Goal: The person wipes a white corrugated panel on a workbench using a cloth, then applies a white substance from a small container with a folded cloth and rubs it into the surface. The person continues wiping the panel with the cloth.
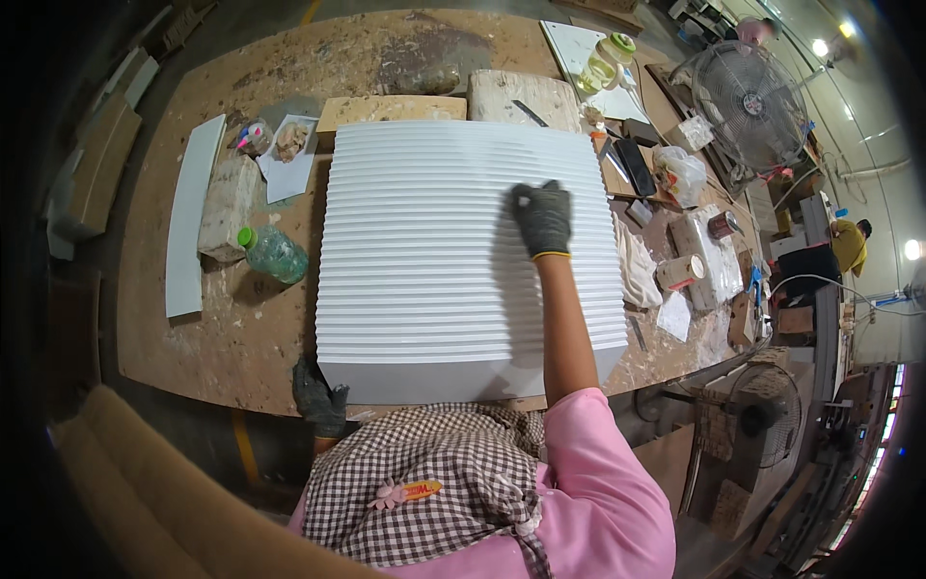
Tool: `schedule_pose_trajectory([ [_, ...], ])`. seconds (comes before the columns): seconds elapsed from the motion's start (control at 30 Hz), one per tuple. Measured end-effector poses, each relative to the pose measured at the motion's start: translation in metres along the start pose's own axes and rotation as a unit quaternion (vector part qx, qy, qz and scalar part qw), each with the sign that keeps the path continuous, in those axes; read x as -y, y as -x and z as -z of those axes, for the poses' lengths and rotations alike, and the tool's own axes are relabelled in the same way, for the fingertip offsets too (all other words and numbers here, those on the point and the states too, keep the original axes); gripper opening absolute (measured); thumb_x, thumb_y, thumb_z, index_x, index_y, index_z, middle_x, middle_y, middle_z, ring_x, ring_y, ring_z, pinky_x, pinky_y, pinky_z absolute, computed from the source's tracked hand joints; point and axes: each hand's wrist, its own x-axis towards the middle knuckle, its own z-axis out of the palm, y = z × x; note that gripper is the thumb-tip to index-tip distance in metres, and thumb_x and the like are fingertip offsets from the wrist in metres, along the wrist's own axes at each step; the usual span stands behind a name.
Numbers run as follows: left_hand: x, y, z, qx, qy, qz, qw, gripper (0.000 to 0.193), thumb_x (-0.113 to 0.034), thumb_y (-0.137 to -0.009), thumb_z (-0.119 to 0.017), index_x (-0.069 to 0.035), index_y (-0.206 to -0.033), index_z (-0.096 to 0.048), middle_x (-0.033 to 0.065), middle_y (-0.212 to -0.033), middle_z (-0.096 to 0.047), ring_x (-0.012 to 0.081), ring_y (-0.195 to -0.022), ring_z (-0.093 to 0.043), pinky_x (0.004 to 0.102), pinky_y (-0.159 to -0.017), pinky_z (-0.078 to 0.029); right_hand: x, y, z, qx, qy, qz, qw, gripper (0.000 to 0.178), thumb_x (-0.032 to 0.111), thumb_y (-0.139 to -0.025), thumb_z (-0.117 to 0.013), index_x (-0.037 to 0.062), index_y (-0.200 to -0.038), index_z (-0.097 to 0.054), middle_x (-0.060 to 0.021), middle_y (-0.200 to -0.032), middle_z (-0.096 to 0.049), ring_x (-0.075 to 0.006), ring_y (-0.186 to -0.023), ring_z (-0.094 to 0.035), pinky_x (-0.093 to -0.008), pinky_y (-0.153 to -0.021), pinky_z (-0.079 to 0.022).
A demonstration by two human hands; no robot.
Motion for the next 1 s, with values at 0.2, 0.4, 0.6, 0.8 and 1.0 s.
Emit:
schedule_pose_trajectory([
  [0.2, 0.017, 0.004, -0.006, 0.064, 0.052, -0.001, 0.997, 0.078, -0.058, -0.096, -0.047, 0.001, -0.146, -0.046, 0.0166, -0.151, -0.047, 0.0421, -0.143, -0.034, 0.052, -0.122, -0.015, -0.024, -0.042, 0.004, -0.093, -0.012, -0.064, 0.994, 0.008, 0.031, -0.079, -0.073, 0.0255, -0.084, -0.077, -0.0147, -0.082, -0.062, -0.0362, -0.085, -0.06, -0.0477, -0.077, -0.047],
  [0.4, 0.018, 0.009, 0.0, 0.137, -0.116, -0.029, 0.983, 0.089, -0.051, -0.09, -0.063, 0.007, -0.15, -0.033, 0.019, -0.156, -0.038, 0.0397, -0.144, -0.034, 0.0505, -0.123, -0.018, 0.038, -0.07, -0.038, -0.01, -0.06, 0.144, 0.988, 0.011, 0.029, -0.083, -0.071, 0.0264, -0.094, -0.072, -0.0158, -0.088, -0.063, -0.0374, -0.084, -0.058, -0.0485, -0.075, -0.047],
  [0.6, 0.04, 0.036, -0.051, -0.093, 0.372, 0.098, 0.919, 0.102, -0.046, -0.083, -0.076, 0.01, -0.151, -0.025, 0.0274, -0.156, -0.03, 0.0387, -0.144, -0.034, 0.0485, -0.118, -0.031, -0.089, -0.07, -0.01, -0.05, 0.0, -0.037, 0.998, 0.013, 0.032, -0.079, -0.077, 0.0263, -0.09, -0.08, -0.0171, -0.074, -0.063, -0.0351, -0.078, -0.062, -0.0454, -0.069, -0.049],
  [0.8, 0.032, 0.015, -0.023, 0.033, 0.102, 0.021, 0.994, 0.096, -0.064, -0.089, -0.057, 0.004, -0.152, -0.033, 0.0279, -0.155, -0.033, 0.042, -0.148, -0.024, 0.0517, -0.123, -0.018, -0.088, -0.068, -0.023, -0.104, 0.047, -0.074, 0.991, 0.018, 0.041, -0.083, -0.071, 0.024, -0.087, -0.078, -0.0147, -0.077, -0.065, -0.0346, -0.084, -0.063, -0.0498, -0.075, -0.049],
  [1.0, 0.034, 0.022, -0.025, 0.043, 0.155, 0.056, 0.985, 0.092, -0.067, -0.091, -0.048, 0.005, -0.149, -0.039, 0.0233, -0.155, -0.038, 0.0412, -0.147, -0.026, 0.0504, -0.123, -0.016, 0.102, -0.068, -0.055, -0.097, -0.059, 0.04, 0.993, 0.017, 0.033, -0.085, -0.066, 0.0179, -0.079, -0.072, -0.0192, -0.077, -0.064, -0.0402, -0.082, -0.061, -0.0513, -0.072, -0.049],
])
